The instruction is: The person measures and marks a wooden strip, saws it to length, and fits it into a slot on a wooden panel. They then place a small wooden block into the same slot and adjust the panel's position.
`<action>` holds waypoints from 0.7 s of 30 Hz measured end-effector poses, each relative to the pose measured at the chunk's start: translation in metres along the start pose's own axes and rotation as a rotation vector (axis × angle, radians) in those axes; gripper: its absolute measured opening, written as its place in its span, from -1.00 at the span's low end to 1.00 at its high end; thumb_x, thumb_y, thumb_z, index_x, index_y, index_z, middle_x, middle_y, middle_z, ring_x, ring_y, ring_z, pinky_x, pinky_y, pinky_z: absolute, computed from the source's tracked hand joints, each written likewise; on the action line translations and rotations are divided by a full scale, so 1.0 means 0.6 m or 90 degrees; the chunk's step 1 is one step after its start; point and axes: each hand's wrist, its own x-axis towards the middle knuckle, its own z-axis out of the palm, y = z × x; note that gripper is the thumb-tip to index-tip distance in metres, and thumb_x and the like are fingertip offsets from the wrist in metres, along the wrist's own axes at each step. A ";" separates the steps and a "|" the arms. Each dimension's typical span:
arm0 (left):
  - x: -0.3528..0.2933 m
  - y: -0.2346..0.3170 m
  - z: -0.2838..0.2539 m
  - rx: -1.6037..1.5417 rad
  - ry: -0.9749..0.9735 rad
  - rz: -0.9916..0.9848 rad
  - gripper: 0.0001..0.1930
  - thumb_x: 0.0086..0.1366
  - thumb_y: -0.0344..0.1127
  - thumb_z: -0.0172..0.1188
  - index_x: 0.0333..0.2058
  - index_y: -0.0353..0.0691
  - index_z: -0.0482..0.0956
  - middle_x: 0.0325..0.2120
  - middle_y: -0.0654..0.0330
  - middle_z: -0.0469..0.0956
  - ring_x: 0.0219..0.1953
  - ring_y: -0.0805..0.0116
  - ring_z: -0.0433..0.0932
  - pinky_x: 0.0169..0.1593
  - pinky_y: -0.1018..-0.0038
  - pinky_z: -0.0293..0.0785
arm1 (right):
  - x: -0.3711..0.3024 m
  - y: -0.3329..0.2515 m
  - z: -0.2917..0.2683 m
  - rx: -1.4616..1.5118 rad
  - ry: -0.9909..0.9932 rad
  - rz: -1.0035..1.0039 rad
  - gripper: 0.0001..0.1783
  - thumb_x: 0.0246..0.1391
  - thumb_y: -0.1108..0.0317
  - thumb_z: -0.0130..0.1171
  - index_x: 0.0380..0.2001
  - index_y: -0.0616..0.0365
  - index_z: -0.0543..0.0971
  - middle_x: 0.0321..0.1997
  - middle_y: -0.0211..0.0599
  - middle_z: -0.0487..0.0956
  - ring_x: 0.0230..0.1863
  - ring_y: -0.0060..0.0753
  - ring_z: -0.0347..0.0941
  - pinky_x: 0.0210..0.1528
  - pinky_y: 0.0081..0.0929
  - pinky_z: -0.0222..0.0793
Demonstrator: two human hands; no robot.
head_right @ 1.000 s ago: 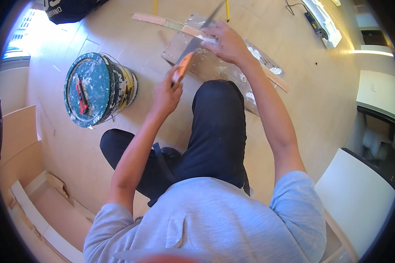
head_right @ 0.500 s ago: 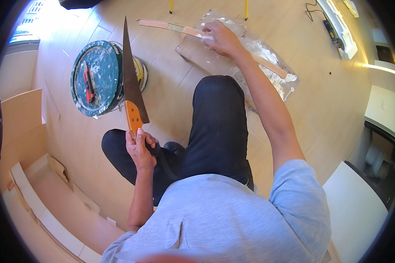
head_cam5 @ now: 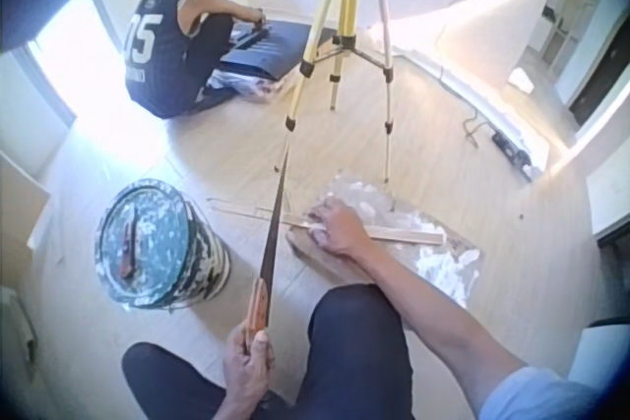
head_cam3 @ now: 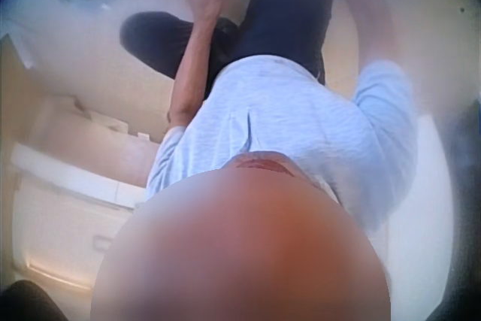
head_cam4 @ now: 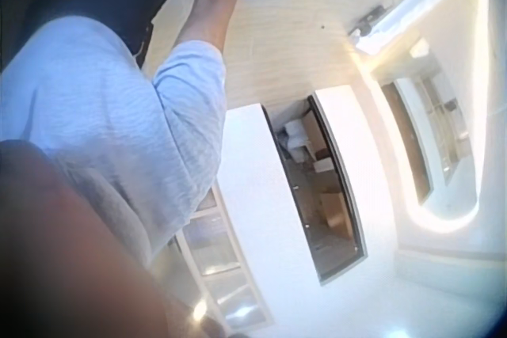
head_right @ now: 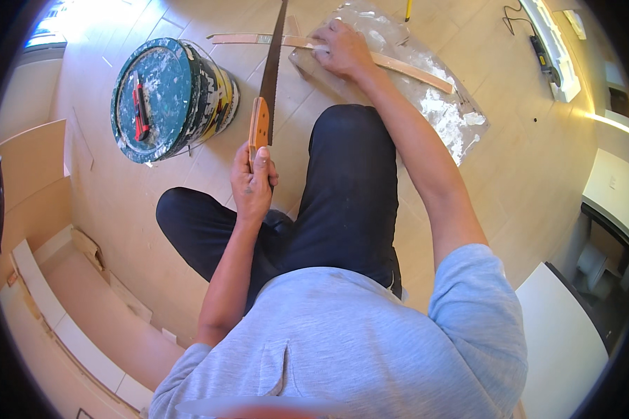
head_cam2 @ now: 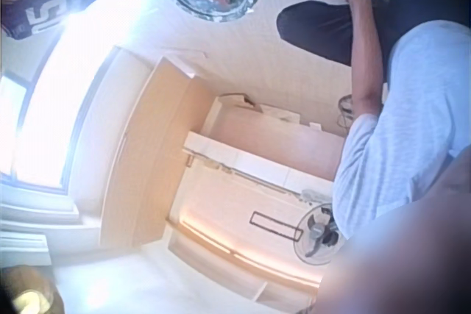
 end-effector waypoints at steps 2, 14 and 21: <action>0.001 0.001 0.005 0.041 0.004 0.013 -0.65 0.58 -0.17 0.12 0.14 -0.31 0.50 -0.58 0.34 0.43 -0.58 0.61 0.38 -0.49 0.59 0.35 | 0.000 0.001 0.007 0.006 0.050 -0.028 -0.57 0.10 0.12 0.35 0.01 0.02 0.67 -0.01 -0.19 0.58 0.08 -0.01 0.52 0.10 -0.13 0.47; 0.010 -0.009 0.000 0.168 -0.008 0.094 -0.61 0.53 -0.25 0.19 0.23 -0.28 0.53 -0.57 0.39 0.44 -0.55 0.65 0.41 -0.47 0.61 0.39 | 0.010 0.003 0.032 0.024 0.099 -0.098 -0.68 0.16 0.18 0.28 -0.06 0.04 0.67 -0.04 -0.29 0.61 0.07 -0.07 0.53 0.12 -0.14 0.43; 0.009 -0.018 0.000 0.178 -0.005 0.106 -0.62 0.53 -0.25 0.19 0.22 -0.28 0.54 -0.58 0.39 0.44 -0.56 0.65 0.41 -0.47 0.61 0.39 | 0.009 -0.001 0.028 0.009 0.109 -0.119 -0.70 0.16 0.16 0.29 -0.06 -0.04 0.69 -0.05 -0.36 0.61 0.03 -0.10 0.54 0.11 -0.16 0.44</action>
